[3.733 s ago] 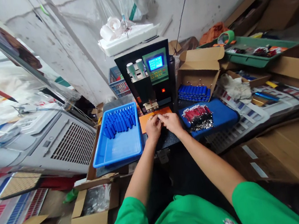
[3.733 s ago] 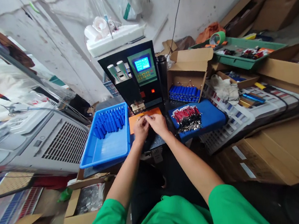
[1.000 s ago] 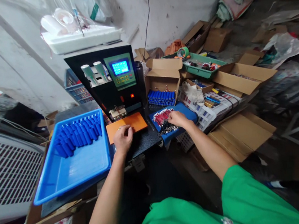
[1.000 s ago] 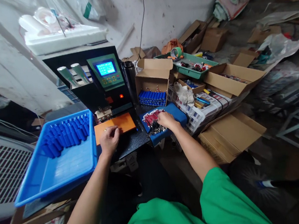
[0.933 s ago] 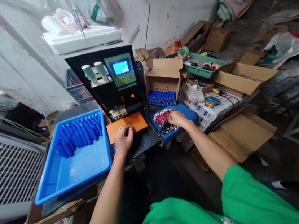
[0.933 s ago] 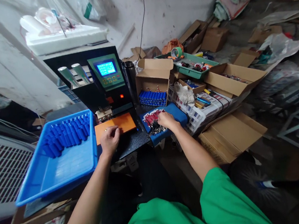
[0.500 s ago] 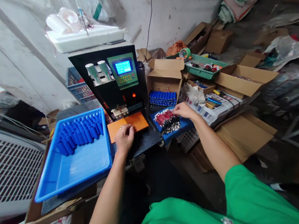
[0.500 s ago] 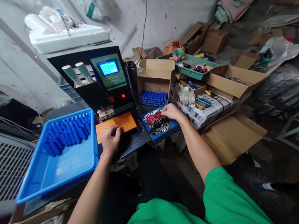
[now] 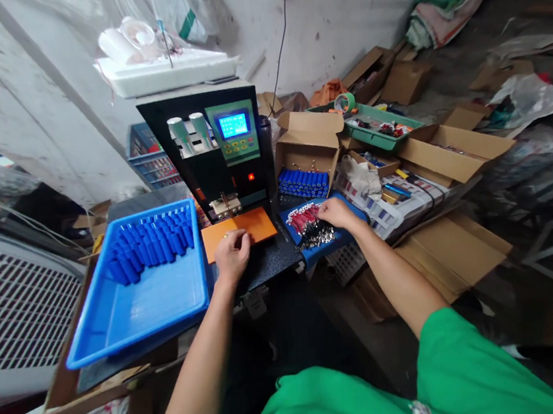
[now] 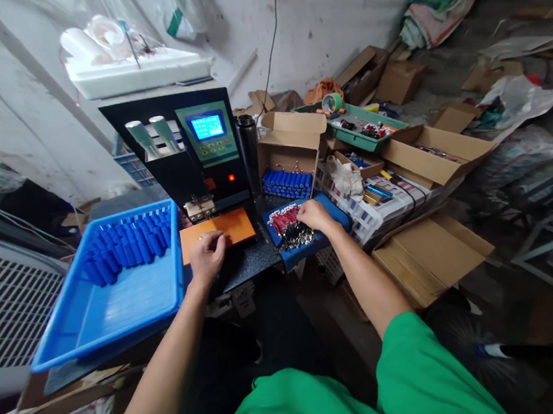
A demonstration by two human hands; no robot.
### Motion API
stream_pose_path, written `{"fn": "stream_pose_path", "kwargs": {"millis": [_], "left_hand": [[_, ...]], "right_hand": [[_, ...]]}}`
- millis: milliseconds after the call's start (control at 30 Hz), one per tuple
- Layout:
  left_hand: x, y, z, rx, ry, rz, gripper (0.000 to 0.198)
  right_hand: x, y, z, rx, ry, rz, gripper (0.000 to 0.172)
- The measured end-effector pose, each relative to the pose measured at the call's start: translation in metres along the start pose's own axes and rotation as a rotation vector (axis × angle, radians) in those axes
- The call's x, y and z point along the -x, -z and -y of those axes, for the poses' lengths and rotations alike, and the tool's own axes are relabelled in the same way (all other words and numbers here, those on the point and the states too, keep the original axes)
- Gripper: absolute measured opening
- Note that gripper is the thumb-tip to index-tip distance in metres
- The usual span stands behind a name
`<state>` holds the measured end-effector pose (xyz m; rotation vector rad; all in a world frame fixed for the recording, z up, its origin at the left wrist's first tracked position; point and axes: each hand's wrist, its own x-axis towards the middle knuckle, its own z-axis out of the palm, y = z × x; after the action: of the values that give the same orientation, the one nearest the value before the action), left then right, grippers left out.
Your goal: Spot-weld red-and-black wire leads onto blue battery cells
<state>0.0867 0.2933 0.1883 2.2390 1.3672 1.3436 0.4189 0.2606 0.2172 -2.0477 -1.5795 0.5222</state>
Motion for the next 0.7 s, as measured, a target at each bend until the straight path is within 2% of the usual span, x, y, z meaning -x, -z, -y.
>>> {"fn": "stream_pose_path", "kwargs": {"millis": [200,400,567,700], "left_hand": [[0.000,0.000,0.001,0.039,0.015,0.003,0.025],[-0.004,0.006,-0.002,0.198,0.120,0.036,0.030],[0.010,0.006,-0.035,0.567,0.327,0.059,0.038],[0.025,0.000,-0.069,0.871,0.465,0.124,0.049]], "right_hand": [[0.000,-0.003,0.010,-0.403,0.042,-0.153,0.007],[0.023,-0.017,0.045,-0.884,0.057,-0.260,0.024],[0.061,-0.050,0.081,-1.242,0.073,-0.101,0.034],[0.087,-0.076,0.109,-1.372,0.069,0.030,0.036]]}}
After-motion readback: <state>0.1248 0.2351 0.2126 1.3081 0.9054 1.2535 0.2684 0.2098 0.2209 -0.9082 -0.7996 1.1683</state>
